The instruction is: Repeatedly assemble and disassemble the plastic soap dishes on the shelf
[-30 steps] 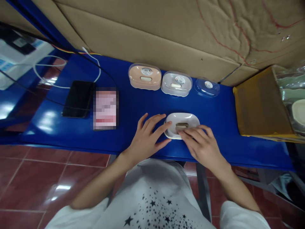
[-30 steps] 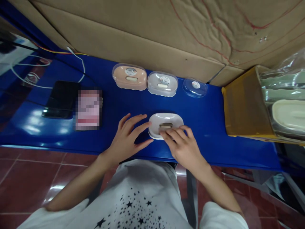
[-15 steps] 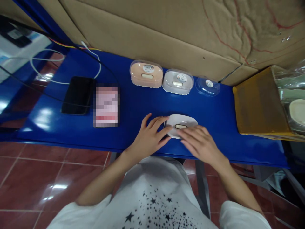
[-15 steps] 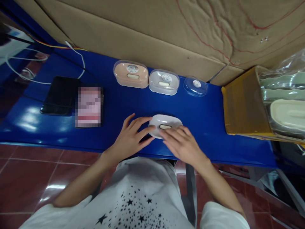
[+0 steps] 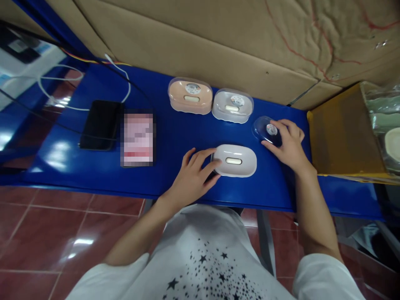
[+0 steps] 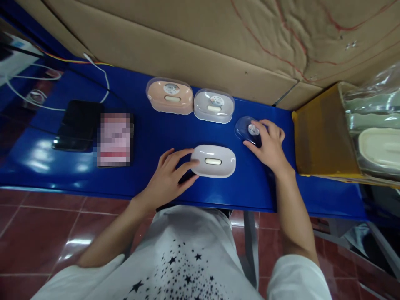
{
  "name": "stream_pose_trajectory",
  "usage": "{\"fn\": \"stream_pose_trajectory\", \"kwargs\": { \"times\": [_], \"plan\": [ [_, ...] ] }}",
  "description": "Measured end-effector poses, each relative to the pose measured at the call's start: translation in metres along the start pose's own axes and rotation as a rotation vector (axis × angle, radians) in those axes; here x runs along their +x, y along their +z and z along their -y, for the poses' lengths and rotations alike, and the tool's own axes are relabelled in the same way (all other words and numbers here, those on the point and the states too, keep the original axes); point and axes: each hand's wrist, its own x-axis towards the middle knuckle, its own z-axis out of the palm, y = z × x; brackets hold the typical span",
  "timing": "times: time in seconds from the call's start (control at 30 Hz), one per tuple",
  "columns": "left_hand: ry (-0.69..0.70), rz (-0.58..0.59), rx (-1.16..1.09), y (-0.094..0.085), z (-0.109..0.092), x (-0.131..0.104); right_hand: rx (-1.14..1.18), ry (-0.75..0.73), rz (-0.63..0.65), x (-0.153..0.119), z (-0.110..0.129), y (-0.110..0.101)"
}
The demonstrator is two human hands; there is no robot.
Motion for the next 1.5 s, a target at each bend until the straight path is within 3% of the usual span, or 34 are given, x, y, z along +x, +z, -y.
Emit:
{"fn": "stream_pose_trajectory", "kwargs": {
  "times": [0.1, 0.2, 0.3, 0.43, 0.57, 0.8, 1.5],
  "plan": [
    [-0.005, 0.007, -0.009, -0.001, 0.000, 0.000, 0.081, 0.011, 0.059, -0.003, 0.001, -0.003],
    [-0.009, 0.011, -0.024, -0.001, 0.000, 0.000, 0.206, -0.033, 0.001, -0.002, 0.008, -0.008],
    [-0.025, 0.013, -0.031, -0.001, 0.001, 0.000, 0.319, -0.153, -0.019, -0.004, 0.035, -0.015],
    [-0.041, -0.039, -0.058, 0.001, 0.002, -0.001, 0.384, -0.357, 0.108, -0.013, 0.079, -0.019],
    [-0.035, -0.078, -0.095, 0.002, 0.003, -0.001, 0.344, -0.492, 0.189, -0.019, 0.101, -0.012],
    [-0.002, -0.043, -0.088, 0.000, 0.003, 0.001, 0.326, -0.547, 0.128, -0.021, 0.104, -0.004],
    [-0.003, -0.032, -0.093, 0.002, 0.005, 0.001, 0.331, -0.528, 0.175, -0.017, 0.103, -0.003]
  ]
}}
